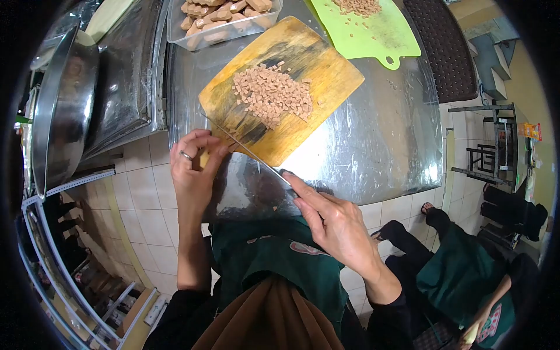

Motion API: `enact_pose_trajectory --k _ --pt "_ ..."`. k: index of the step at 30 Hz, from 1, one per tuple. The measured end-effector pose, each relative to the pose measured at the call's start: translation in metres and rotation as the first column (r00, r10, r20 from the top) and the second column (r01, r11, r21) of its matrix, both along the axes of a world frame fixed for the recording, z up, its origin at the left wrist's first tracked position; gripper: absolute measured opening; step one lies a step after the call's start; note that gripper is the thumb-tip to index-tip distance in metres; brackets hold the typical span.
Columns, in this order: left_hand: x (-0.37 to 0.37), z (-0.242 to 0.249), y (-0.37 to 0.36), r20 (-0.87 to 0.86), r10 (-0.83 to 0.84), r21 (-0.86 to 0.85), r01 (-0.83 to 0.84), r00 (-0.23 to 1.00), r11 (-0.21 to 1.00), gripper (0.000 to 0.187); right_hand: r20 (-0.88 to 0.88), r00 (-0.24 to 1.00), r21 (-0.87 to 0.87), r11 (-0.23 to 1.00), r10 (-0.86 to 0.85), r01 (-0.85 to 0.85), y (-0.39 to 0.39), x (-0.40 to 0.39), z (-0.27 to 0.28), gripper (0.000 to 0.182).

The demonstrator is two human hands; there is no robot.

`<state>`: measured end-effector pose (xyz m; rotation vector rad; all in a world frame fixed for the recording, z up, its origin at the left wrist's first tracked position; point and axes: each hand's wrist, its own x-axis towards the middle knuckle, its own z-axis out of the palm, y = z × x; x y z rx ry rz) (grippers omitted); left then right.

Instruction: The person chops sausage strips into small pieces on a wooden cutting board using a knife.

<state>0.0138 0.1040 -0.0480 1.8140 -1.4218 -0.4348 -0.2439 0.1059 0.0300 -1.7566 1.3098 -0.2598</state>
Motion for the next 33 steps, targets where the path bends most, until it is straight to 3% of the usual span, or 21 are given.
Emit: enact_pose_trajectory --k 9,23,26,33 --pt "-0.008 -0.004 0.000 0.182 -0.017 -0.011 0.020 0.983 1.000 0.025 -0.062 0.996 -0.141 0.989 -0.063 0.054 -0.007 -0.003 -0.005 0.043" --pt "-0.009 -0.005 0.000 0.159 0.008 -0.023 -0.005 0.987 1.000 0.014 -0.035 0.999 -0.054 0.998 -0.023 0.021 0.004 -0.001 0.006 0.046" --pt "-0.010 -0.006 -0.001 0.151 0.026 -0.012 -0.025 0.988 1.000 0.013 0.035 0.999 -0.119 0.993 -0.007 0.011 0.010 -0.003 0.000 0.047" --pt "-0.012 -0.005 -0.007 0.168 0.038 -0.010 -0.037 0.985 0.999 0.014 -0.003 1.000 -0.101 0.995 0.008 -0.008 0.005 -0.008 0.003 0.047"
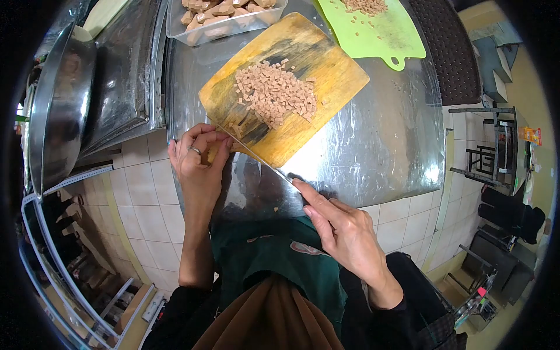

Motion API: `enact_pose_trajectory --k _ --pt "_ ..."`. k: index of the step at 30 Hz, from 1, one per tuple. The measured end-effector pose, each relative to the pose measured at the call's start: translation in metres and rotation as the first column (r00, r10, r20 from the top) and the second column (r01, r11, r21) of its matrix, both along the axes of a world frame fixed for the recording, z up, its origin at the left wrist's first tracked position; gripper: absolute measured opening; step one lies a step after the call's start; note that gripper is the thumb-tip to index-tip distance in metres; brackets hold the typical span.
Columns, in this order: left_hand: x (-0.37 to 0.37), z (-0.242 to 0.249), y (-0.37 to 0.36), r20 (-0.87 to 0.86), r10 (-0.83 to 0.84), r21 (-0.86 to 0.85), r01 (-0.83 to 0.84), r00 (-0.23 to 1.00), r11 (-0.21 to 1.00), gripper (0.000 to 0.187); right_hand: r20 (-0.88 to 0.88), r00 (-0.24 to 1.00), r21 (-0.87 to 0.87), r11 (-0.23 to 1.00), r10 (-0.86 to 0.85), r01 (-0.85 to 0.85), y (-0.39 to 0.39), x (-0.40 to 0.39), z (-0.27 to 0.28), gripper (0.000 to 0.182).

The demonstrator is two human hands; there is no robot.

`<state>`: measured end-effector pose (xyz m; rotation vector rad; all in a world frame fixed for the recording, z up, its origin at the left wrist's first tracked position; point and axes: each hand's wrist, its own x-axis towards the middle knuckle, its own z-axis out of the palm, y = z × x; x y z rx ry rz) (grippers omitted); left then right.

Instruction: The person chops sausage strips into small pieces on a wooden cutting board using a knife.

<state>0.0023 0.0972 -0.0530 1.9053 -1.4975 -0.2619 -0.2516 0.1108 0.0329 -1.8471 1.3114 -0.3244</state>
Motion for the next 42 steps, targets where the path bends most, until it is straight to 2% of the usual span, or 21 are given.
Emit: enact_pose_trajectory --k 8,11,17,20,24,29,32,42 --pt "-0.002 -0.002 -0.003 -0.013 0.014 0.002 -0.014 1.000 1.000 0.013 -0.037 0.999 -0.013 1.000 0.021 -0.022 -0.011 -0.006 0.004 0.043" --pt "-0.001 -0.003 -0.003 -0.011 0.010 0.003 -0.010 1.000 1.000 0.013 -0.001 0.998 -0.103 0.993 0.055 -0.055 -0.014 -0.010 -0.002 0.044" --pt "-0.001 -0.003 -0.004 -0.006 0.001 -0.002 -0.001 1.000 1.000 0.012 -0.155 0.985 -0.111 0.989 0.081 -0.098 -0.019 0.006 -0.007 0.047" --pt "-0.002 0.000 -0.005 -0.035 0.005 0.001 -0.005 0.999 1.000 0.012 -0.020 1.000 -0.121 0.992 0.021 -0.023 -0.022 0.008 -0.011 0.046" --pt "0.001 -0.001 -0.002 -0.095 -0.002 -0.002 0.002 0.995 1.000 0.013 -0.036 0.999 -0.028 1.000 -0.005 0.004 -0.015 0.004 0.003 0.045" --pt "-0.001 0.002 0.006 -0.015 -0.073 -0.037 0.072 0.997 0.997 0.018 -0.044 0.999 0.056 0.998 -0.017 0.020 0.003 -0.002 0.009 0.045" --pt "-0.003 0.003 0.008 0.023 -0.077 -0.026 0.078 0.997 0.997 0.020 0.015 0.999 0.054 0.997 -0.048 0.047 0.013 -0.002 0.004 0.045" --pt "-0.012 0.000 0.007 0.013 -0.028 -0.001 0.028 1.000 1.000 0.016 -0.027 0.998 0.047 0.997 -0.053 0.054 0.020 -0.002 0.003 0.045"
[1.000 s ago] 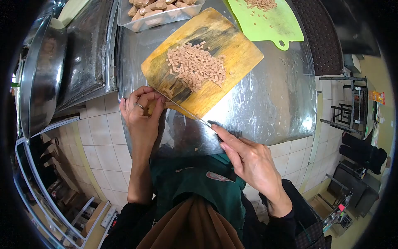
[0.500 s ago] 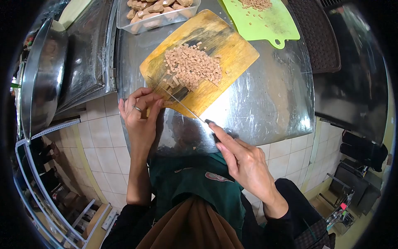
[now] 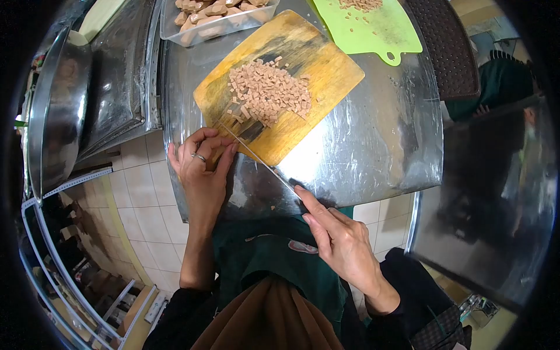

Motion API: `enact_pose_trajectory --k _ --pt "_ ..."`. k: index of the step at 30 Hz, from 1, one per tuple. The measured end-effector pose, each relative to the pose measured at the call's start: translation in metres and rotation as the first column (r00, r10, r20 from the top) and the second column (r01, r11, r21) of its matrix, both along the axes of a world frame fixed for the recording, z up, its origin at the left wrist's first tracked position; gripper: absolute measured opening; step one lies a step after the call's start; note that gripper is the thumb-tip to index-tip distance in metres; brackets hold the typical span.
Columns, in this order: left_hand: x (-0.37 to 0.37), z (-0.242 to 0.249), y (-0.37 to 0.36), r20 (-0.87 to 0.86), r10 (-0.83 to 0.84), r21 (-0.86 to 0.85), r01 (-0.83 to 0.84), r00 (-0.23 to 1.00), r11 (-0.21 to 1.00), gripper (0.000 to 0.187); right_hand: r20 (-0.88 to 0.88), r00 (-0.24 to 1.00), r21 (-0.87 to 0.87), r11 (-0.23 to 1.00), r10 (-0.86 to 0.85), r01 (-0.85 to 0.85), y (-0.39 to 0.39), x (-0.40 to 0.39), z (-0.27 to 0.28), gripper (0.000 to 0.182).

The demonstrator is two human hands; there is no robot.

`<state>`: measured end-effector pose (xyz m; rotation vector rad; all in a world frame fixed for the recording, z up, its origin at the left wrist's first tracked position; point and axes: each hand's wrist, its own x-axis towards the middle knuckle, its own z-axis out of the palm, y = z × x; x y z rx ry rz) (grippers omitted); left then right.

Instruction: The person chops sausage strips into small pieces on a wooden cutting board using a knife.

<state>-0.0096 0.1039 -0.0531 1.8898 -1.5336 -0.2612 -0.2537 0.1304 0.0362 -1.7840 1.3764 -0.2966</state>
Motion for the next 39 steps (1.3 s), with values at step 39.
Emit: enact_pose_trajectory --k 39 --pt "-0.009 -0.003 -0.011 0.056 0.062 -0.029 -0.061 0.996 0.998 0.015 -0.037 0.998 -0.259 0.964 0.057 -0.064 -0.034 0.019 -0.025 0.052"
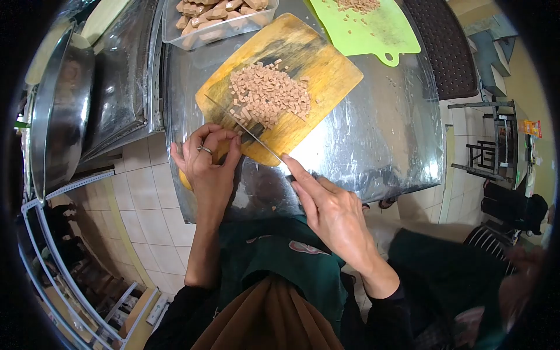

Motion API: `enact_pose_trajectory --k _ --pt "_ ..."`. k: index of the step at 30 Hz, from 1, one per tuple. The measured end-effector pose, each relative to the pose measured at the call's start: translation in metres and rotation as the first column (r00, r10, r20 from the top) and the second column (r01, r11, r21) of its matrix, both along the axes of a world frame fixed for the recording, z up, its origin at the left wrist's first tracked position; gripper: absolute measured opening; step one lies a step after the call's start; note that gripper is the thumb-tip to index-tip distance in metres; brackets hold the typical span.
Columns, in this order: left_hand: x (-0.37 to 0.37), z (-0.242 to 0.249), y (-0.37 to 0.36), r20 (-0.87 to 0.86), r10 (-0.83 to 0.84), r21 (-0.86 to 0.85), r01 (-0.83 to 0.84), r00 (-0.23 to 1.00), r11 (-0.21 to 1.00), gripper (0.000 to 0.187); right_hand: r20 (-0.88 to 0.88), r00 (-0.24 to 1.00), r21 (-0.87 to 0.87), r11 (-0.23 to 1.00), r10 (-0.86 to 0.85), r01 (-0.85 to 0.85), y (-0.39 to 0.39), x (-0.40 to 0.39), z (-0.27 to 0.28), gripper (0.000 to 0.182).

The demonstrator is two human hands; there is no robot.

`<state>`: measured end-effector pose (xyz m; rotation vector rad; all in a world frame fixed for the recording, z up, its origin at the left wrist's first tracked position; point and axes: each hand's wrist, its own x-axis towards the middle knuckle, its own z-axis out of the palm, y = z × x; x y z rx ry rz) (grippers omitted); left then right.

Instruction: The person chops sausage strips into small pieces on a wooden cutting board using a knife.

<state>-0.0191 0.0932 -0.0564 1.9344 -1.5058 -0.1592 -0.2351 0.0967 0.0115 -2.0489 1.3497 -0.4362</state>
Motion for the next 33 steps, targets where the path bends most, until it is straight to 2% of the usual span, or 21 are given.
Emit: enact_pose_trajectory --k 2,5,8,14,17,20,27,30,33 --pt "0.000 0.000 0.000 -0.007 0.006 0.002 -0.006 1.000 1.000 0.015 0.026 1.000 0.044 0.999 0.003 -0.005 0.004 -0.003 0.007 0.052" --pt "0.000 0.000 0.001 -0.014 0.001 0.006 -0.001 1.000 1.000 0.015 -0.040 0.999 0.089 0.996 0.031 -0.027 0.011 -0.008 0.014 0.052" --pt "0.001 -0.001 0.001 -0.014 -0.004 0.010 0.004 1.000 1.000 0.015 -0.002 1.000 0.071 0.997 0.013 -0.013 0.016 -0.010 0.008 0.052" --pt "0.000 0.000 0.001 -0.005 -0.006 0.026 0.007 1.000 1.000 0.015 -0.070 0.997 0.044 0.999 0.030 -0.027 0.003 0.005 0.004 0.055" --pt "0.000 0.002 0.000 0.008 -0.009 0.026 0.008 1.000 1.000 0.014 0.007 1.000 0.012 1.000 -0.009 0.009 -0.006 0.004 0.002 0.053" --pt "0.001 0.002 -0.002 0.030 -0.020 0.001 0.020 0.999 1.000 0.014 0.097 0.990 0.152 0.984 -0.105 0.089 -0.004 -0.005 0.008 0.049" --pt "0.009 0.013 -0.023 -0.057 -0.053 0.015 0.053 0.997 0.998 0.011 0.098 0.955 0.315 0.919 -0.279 0.236 0.005 -0.025 0.021 0.041" --pt "0.013 0.016 -0.035 0.003 -0.091 -0.003 0.091 0.996 0.996 0.011 0.151 0.941 0.292 0.923 -0.302 0.249 0.006 -0.029 0.019 0.040" --pt "0.015 0.022 -0.045 0.157 -0.159 0.028 0.156 0.975 0.987 0.013 0.175 0.936 0.263 0.931 -0.306 0.255 0.009 -0.032 0.017 0.041"
